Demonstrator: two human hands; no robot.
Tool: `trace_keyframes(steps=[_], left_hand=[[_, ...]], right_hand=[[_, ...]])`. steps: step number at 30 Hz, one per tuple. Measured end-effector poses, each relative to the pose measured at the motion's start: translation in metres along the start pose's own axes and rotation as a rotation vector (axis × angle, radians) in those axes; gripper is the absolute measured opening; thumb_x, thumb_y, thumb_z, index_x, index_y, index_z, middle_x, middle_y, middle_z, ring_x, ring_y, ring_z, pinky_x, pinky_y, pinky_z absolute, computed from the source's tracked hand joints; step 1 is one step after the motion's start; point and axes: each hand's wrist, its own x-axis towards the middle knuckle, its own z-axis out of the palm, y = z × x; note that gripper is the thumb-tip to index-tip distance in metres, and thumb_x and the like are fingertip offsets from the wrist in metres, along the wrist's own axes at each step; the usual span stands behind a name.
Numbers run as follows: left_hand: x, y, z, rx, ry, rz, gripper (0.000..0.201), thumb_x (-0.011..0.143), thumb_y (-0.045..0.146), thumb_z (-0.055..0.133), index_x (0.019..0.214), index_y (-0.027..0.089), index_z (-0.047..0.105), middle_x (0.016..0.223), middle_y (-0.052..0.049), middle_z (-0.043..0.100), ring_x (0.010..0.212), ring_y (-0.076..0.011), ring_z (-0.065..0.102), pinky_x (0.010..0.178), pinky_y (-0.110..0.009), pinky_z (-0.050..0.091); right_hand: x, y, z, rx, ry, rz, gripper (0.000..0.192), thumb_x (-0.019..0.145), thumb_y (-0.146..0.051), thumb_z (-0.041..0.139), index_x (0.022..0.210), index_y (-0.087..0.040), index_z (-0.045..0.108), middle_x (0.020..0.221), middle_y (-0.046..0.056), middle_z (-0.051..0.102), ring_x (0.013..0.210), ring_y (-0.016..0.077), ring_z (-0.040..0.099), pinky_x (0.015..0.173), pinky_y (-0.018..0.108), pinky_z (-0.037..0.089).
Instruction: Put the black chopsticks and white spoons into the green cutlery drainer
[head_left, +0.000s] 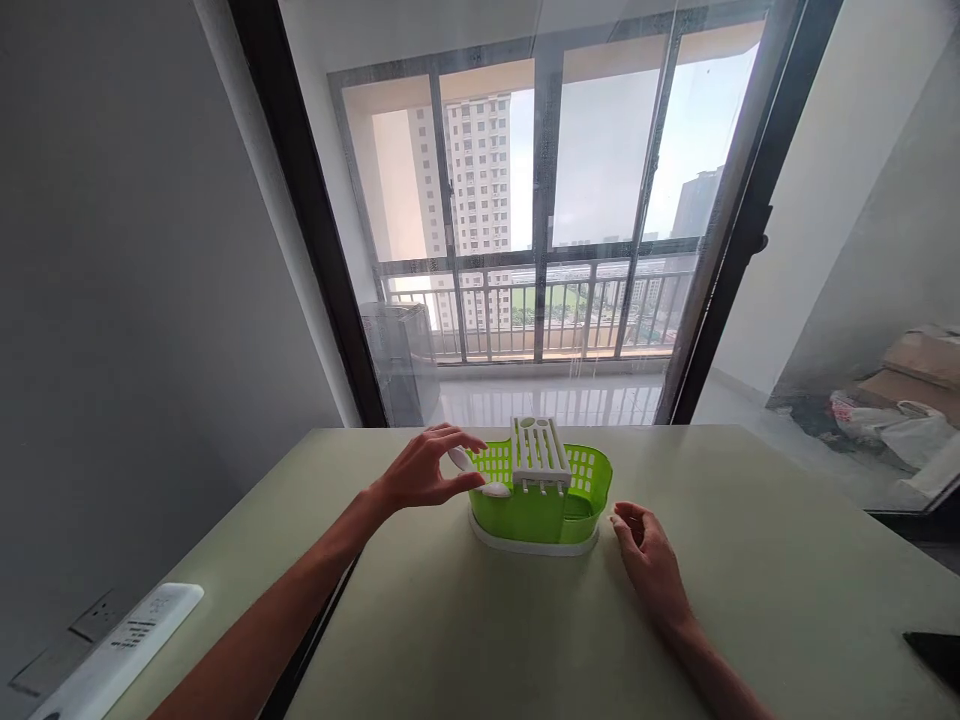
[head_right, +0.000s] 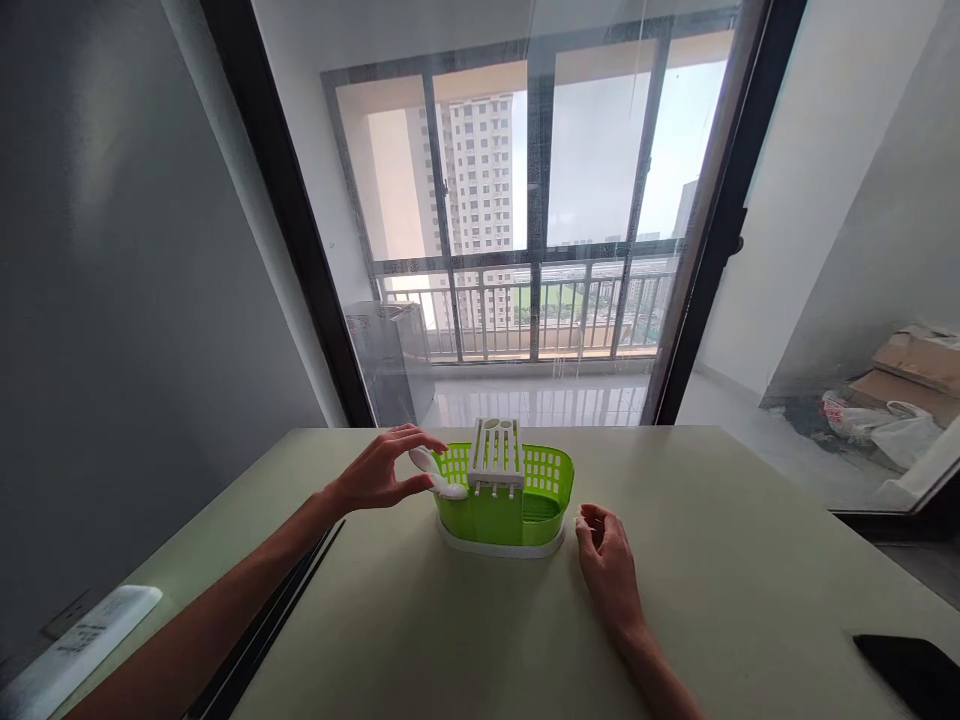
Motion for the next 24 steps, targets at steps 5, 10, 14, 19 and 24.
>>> trace_keyframes(steps=[5,10,14,19,24], left_hand=[[0.001,0.017,0.015,0.155,-0.036,0.009,0.071,0.074,0.070,0.077,0.124,0.020,0.068,0.115,-0.011,0.076,0.093,-0.0253,0.072,0.078,-0.036,0.057],[0.007,0.017,0.026,0.277,-0.038,0.058,0.052,0.081,0.062,0.074,0.113,0.021,0.071,0.109,-0.009,0.078,0.094,-0.0246,0.072,0.076,-0.035,0.057],[0.014,0.012,0.032,0.307,-0.035,0.134,0.032,0.090,0.051,0.069,0.100,0.021,0.073,0.100,-0.007,0.080,0.086,-0.0202,0.071,0.070,-0.031,0.056],[0.013,0.007,0.036,0.349,-0.048,0.187,0.027,0.095,0.047,0.065,0.092,0.023,0.075,0.092,-0.005,0.079,0.089,-0.0193,0.071,0.066,-0.027,0.055],[0.009,0.000,0.042,0.388,0.002,0.221,0.027,0.099,0.045,0.059,0.097,0.023,0.075,0.099,-0.005,0.080,0.095,-0.0191,0.071,0.073,-0.028,0.057]], right_hand=[[0.001,0.003,0.001,0.019,0.011,-0.005,0.041,0.087,-0.053,0.060,0.111,-0.020,0.064,0.118,0.011,0.071,0.109,0.0284,0.069,0.095,0.041,0.054],[0.002,0.004,0.001,-0.001,-0.002,-0.009,0.040,0.088,-0.053,0.058,0.112,-0.020,0.063,0.119,0.012,0.071,0.109,0.0282,0.069,0.093,0.040,0.055],[0.001,0.002,0.000,0.013,0.002,-0.016,0.039,0.087,-0.051,0.060,0.111,-0.021,0.064,0.117,0.011,0.072,0.105,0.0275,0.071,0.089,0.039,0.057],[0.000,-0.002,0.001,0.039,-0.002,-0.015,0.038,0.086,-0.050,0.060,0.112,-0.022,0.063,0.116,0.010,0.072,0.103,0.0268,0.072,0.087,0.038,0.058],[-0.001,-0.006,0.001,0.016,-0.017,-0.002,0.038,0.087,-0.050,0.058,0.111,-0.021,0.062,0.117,0.010,0.070,0.103,0.0270,0.071,0.087,0.039,0.058]])
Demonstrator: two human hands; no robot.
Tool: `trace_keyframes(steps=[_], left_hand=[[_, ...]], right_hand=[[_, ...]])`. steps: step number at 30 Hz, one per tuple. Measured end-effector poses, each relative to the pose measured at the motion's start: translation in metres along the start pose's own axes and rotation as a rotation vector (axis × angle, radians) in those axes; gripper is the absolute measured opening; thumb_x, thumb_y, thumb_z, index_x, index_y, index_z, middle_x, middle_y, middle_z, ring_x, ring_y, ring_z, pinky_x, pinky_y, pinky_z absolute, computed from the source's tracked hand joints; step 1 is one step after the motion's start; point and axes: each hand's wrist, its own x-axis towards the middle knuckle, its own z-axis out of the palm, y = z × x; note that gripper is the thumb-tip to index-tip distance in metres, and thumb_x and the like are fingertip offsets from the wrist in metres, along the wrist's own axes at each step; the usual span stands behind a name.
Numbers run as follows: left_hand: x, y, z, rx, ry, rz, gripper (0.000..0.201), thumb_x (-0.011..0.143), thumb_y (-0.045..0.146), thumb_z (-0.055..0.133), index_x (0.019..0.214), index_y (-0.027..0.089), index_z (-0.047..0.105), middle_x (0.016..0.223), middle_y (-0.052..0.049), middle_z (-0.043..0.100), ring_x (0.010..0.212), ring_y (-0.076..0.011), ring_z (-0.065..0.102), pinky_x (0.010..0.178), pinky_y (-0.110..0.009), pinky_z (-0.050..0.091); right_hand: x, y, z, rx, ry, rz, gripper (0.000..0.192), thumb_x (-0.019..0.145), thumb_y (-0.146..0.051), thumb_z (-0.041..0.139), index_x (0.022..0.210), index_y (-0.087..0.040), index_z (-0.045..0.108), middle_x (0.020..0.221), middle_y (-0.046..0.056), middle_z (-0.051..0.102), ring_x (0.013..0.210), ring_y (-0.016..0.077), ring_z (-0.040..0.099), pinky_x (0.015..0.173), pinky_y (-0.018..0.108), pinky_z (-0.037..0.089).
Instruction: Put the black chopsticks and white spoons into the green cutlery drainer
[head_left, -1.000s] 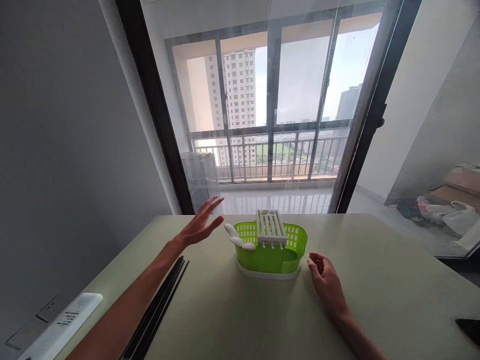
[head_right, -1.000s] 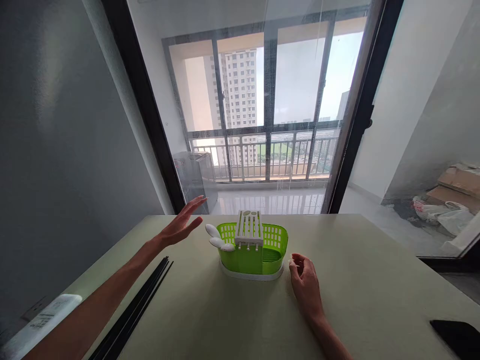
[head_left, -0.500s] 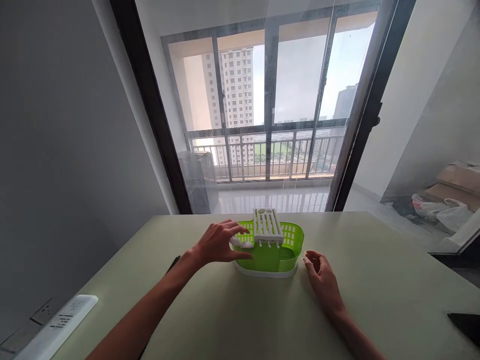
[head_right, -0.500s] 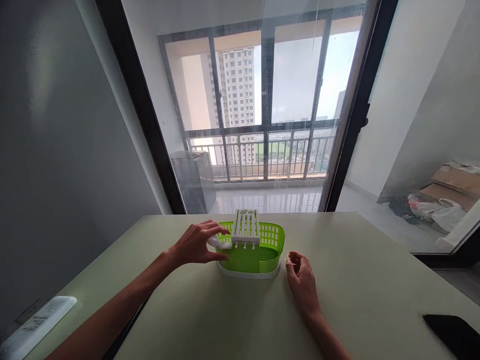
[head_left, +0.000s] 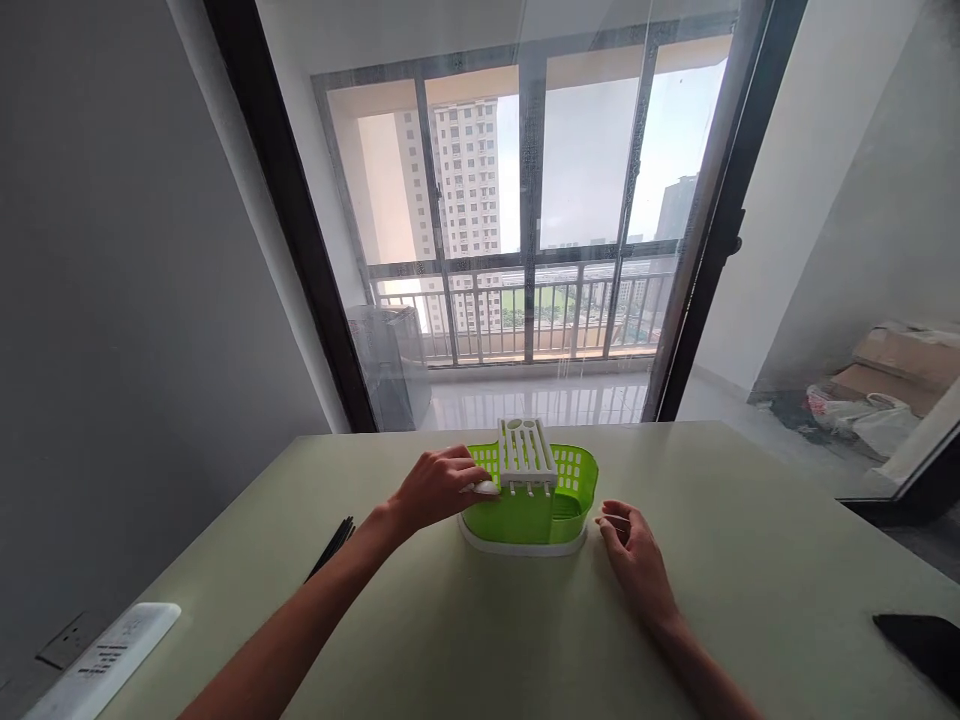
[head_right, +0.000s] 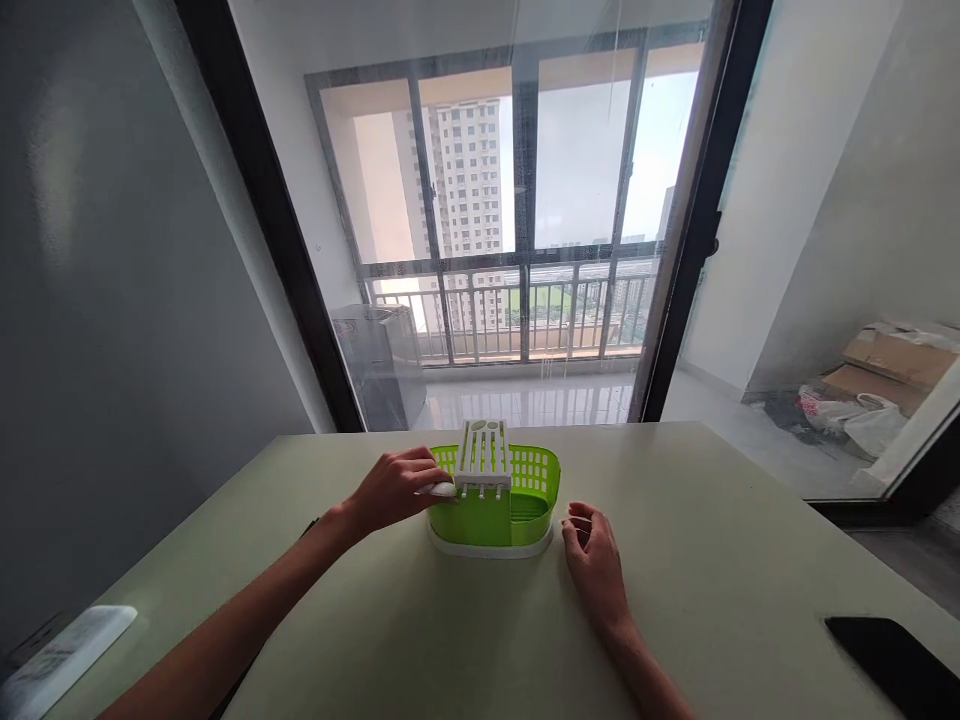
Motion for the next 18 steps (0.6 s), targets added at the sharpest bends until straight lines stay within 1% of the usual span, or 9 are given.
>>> trace_keyframes(steps=[3,6,10,13,16,18], left_hand=[[0.000,-0.003,0.002,0.029,0.027,0.032,0.032,0.100,0.047,0.056,0.098,0.021,0.075,0.096,-0.006,0.079,0.093,-0.0191,0.070,0.073,-0.028,0.057],[0.003,-0.005,-0.001,0.029,0.071,0.057,0.037,0.100,0.049,0.053,0.092,0.019,0.073,0.089,-0.006,0.078,0.087,-0.0181,0.069,0.068,-0.026,0.055],[0.007,-0.006,-0.011,-0.003,0.119,0.061,0.038,0.100,0.050,0.054,0.084,0.019,0.071,0.078,-0.004,0.075,0.078,-0.0164,0.068,0.063,-0.025,0.051],[0.010,-0.007,-0.021,-0.066,0.155,0.059,0.034,0.099,0.047,0.059,0.085,0.019,0.071,0.078,-0.003,0.076,0.076,-0.0156,0.067,0.063,-0.025,0.050],[0.015,-0.012,-0.030,-0.135,0.214,-0.006,0.034,0.100,0.045,0.059,0.084,0.019,0.072,0.077,-0.004,0.076,0.075,-0.0151,0.067,0.064,-0.024,0.051],[0.019,-0.018,-0.034,-0.149,0.275,-0.116,0.040,0.101,0.048,0.055,0.082,0.019,0.073,0.074,-0.003,0.074,0.068,-0.0140,0.065,0.060,-0.024,0.048]], right_hand=[[0.000,0.000,0.000,-0.005,-0.005,-0.005,0.037,0.087,-0.050,0.057,0.111,-0.021,0.061,0.116,0.011,0.069,0.102,0.0273,0.071,0.088,0.040,0.058],[0.000,0.000,0.000,-0.004,-0.008,-0.012,0.037,0.087,-0.049,0.057,0.111,-0.021,0.061,0.117,0.011,0.069,0.102,0.0272,0.071,0.087,0.040,0.058],[0.001,0.001,0.000,0.006,0.003,-0.013,0.036,0.085,-0.048,0.059,0.109,-0.021,0.063,0.115,0.011,0.070,0.100,0.0271,0.072,0.085,0.039,0.058],[0.002,0.002,0.001,0.012,0.006,-0.016,0.035,0.084,-0.046,0.059,0.108,-0.021,0.064,0.114,0.010,0.071,0.098,0.0263,0.072,0.084,0.038,0.058],[0.002,0.002,0.002,0.001,-0.002,-0.022,0.035,0.085,-0.045,0.059,0.109,-0.021,0.063,0.114,0.011,0.071,0.098,0.0258,0.072,0.085,0.038,0.058],[0.002,0.002,0.001,-0.005,-0.009,-0.028,0.034,0.085,-0.044,0.059,0.109,-0.020,0.063,0.114,0.011,0.070,0.099,0.0255,0.072,0.084,0.037,0.058]])
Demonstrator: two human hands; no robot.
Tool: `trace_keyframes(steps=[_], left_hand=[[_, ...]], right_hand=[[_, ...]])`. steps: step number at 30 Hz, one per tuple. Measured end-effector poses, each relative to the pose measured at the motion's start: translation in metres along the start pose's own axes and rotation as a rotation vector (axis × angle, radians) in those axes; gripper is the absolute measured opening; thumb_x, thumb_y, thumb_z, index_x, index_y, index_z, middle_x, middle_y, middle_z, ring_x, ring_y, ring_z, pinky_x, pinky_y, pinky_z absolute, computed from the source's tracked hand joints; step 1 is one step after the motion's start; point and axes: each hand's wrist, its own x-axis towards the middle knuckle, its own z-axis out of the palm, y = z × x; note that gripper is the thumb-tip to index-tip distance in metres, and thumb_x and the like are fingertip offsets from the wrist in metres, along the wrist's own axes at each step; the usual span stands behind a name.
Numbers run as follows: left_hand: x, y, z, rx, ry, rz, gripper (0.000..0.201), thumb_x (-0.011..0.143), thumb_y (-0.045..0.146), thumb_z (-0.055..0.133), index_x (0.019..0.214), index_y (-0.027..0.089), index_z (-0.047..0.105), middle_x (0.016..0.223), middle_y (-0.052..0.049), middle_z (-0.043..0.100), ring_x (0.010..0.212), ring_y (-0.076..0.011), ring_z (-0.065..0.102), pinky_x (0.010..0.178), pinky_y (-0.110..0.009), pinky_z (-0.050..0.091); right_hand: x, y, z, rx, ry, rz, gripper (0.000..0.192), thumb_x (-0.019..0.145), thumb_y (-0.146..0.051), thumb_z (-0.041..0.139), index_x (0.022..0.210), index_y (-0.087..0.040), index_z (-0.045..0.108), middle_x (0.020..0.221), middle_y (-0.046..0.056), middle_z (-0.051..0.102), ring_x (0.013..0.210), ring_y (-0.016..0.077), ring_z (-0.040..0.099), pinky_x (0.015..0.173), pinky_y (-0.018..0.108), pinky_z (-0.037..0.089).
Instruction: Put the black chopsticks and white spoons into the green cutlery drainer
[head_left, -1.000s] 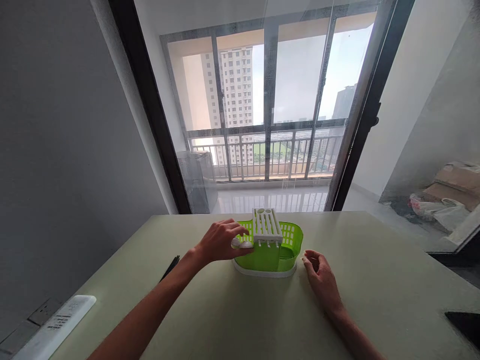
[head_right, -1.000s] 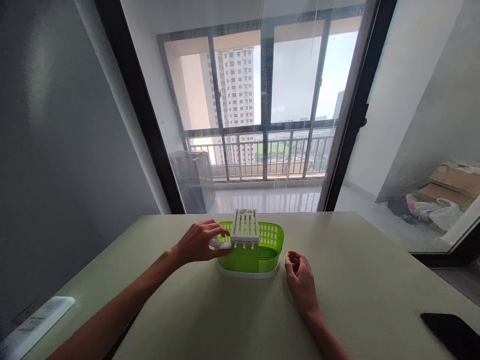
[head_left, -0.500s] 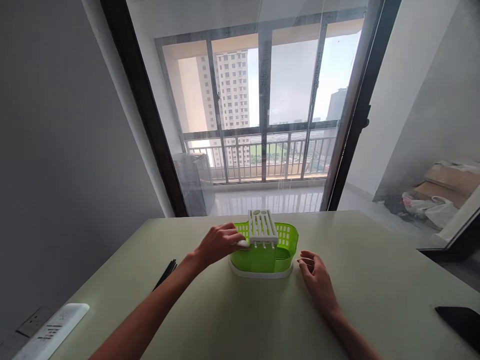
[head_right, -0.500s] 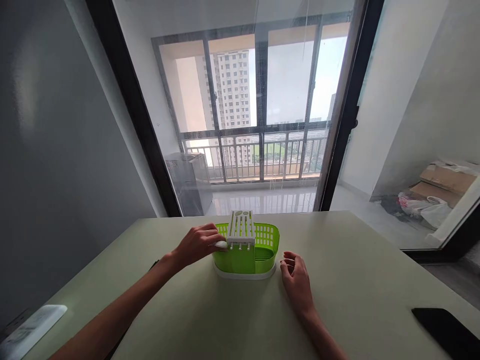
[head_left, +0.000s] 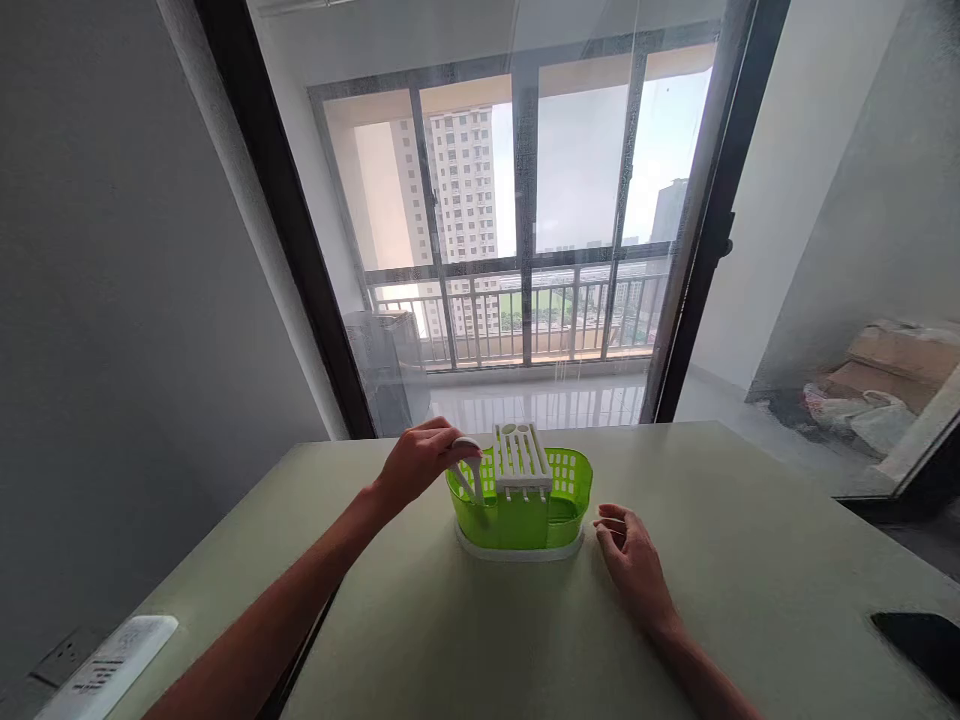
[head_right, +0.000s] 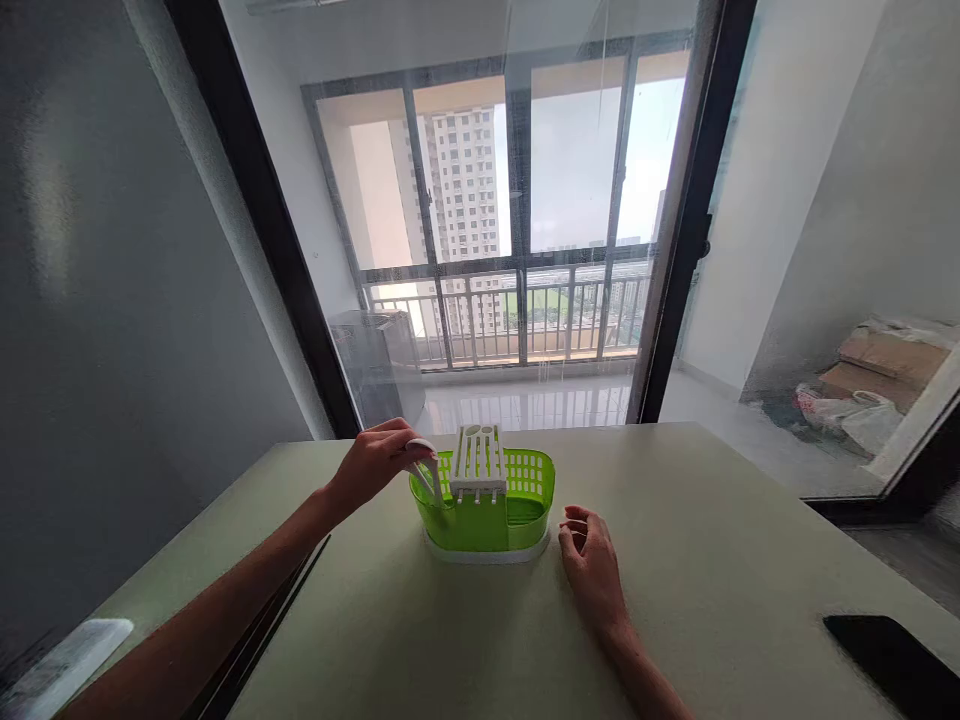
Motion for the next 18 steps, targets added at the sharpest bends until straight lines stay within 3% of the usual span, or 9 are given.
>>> trace_keyframes(steps=[4,6,12,18], left_hand=[[0.015,-0.009,-0.002,0.016,0.174,-0.376,0.051,0.096,0.059,0.057,0.068,0.019,0.071,0.062,0.001,0.071,0.053,-0.0115,0.059,0.056,-0.024,0.042],[0.023,-0.012,-0.003,0.020,0.232,-0.498,0.052,0.096,0.058,0.057,0.064,0.019,0.069,0.056,0.002,0.070,0.050,-0.0115,0.059,0.057,-0.024,0.042],[0.039,-0.015,-0.015,0.026,0.315,-0.637,0.052,0.095,0.058,0.055,0.063,0.019,0.070,0.053,0.001,0.072,0.048,-0.0134,0.060,0.057,-0.025,0.041],[0.041,-0.027,-0.027,0.012,0.484,-0.827,0.059,0.092,0.064,0.053,0.058,0.020,0.072,0.054,-0.002,0.072,0.053,-0.0169,0.063,0.055,-0.026,0.041]], right_hand=[[-0.001,-0.001,-0.001,-0.012,-0.017,-0.012,0.032,0.087,-0.043,0.057,0.110,-0.021,0.062,0.114,0.010,0.070,0.099,0.0245,0.072,0.084,0.036,0.058],[-0.001,-0.001,0.000,-0.011,-0.021,-0.016,0.032,0.087,-0.043,0.057,0.110,-0.020,0.062,0.114,0.010,0.070,0.099,0.0245,0.072,0.084,0.036,0.058],[-0.001,-0.001,0.000,-0.021,-0.027,-0.014,0.033,0.088,-0.044,0.056,0.111,-0.020,0.061,0.114,0.011,0.070,0.099,0.0240,0.072,0.084,0.034,0.058],[0.001,-0.003,0.001,-0.022,-0.030,-0.014,0.034,0.088,-0.045,0.055,0.110,-0.019,0.061,0.113,0.012,0.069,0.098,0.0242,0.072,0.083,0.035,0.059]])
